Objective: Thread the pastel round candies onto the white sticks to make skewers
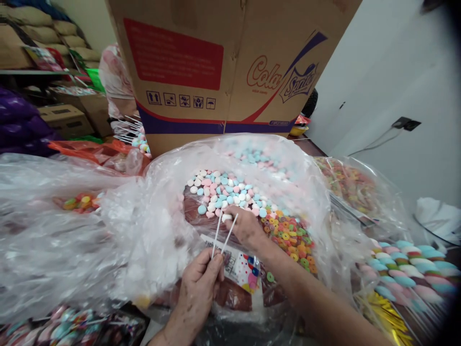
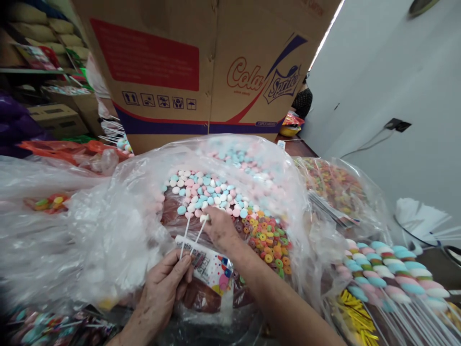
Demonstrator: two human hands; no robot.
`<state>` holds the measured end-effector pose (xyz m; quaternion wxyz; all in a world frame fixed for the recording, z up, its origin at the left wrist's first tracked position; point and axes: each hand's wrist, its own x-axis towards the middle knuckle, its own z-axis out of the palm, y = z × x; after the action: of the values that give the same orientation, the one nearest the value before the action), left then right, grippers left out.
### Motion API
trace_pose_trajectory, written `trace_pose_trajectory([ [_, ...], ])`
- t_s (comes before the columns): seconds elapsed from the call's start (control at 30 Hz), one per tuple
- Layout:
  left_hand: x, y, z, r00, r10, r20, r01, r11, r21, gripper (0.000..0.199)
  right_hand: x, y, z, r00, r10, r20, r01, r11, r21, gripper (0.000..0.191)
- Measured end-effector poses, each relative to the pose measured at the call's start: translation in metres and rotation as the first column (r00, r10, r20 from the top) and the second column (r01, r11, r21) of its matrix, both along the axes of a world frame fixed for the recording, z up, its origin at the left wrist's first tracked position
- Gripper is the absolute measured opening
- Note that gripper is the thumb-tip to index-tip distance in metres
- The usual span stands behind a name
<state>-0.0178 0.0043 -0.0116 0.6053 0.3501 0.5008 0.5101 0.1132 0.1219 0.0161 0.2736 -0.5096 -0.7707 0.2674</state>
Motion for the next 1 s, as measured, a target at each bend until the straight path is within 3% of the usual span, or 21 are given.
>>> trace_pose_trajectory([
  [0.07,0.000,0.000,0.000,0.999,-0.020,-0.041,0.020,1.000,0.004,0.041,0.014,-0.001,0.010,0.958,-0.120,-0.261,0.069,0.978,-0.199,0.013],
  [0.13,0.000,0.001,-0.001,0.992,-0.030,-0.124,0.035,0.999,0.042,0.041,0.027,-0.005,0.022,0.824,-0.270,-0.499,0.046,0.908,-0.416,0.017],
  [0.2,0.000,0.002,-0.004,0.976,-0.023,-0.219,0.042,0.996,0.085,0.039,0.038,-0.011,0.032,0.675,-0.388,-0.628,-0.016,0.843,-0.538,0.023],
  [0.3,0.001,0.003,-0.007,0.945,-0.030,-0.325,0.068,0.992,0.107,0.033,0.046,-0.019,0.039,0.570,-0.452,-0.687,-0.047,0.816,-0.576,0.029],
  [0.47,0.000,0.003,-0.004,0.904,-0.063,-0.422,0.121,0.986,0.112,0.030,0.046,-0.024,0.035,0.507,-0.453,-0.733,-0.064,0.829,-0.556,0.030],
  [0.8,0.001,0.004,-0.004,0.907,-0.047,-0.419,0.097,0.991,0.097,0.030,0.041,-0.026,0.033,0.496,-0.442,-0.748,-0.031,0.851,-0.524,0.033],
  [0.9,0.001,0.004,-0.004,0.911,-0.052,-0.408,0.100,0.990,0.098,0.030,0.042,-0.027,0.027,0.578,-0.386,-0.719,-0.001,0.880,-0.474,0.035],
  [1.0,0.000,0.004,-0.002,0.908,-0.053,-0.416,0.103,0.990,0.098,0.030,0.046,-0.028,0.022,0.713,-0.291,-0.637,0.030,0.922,-0.387,0.037],
])
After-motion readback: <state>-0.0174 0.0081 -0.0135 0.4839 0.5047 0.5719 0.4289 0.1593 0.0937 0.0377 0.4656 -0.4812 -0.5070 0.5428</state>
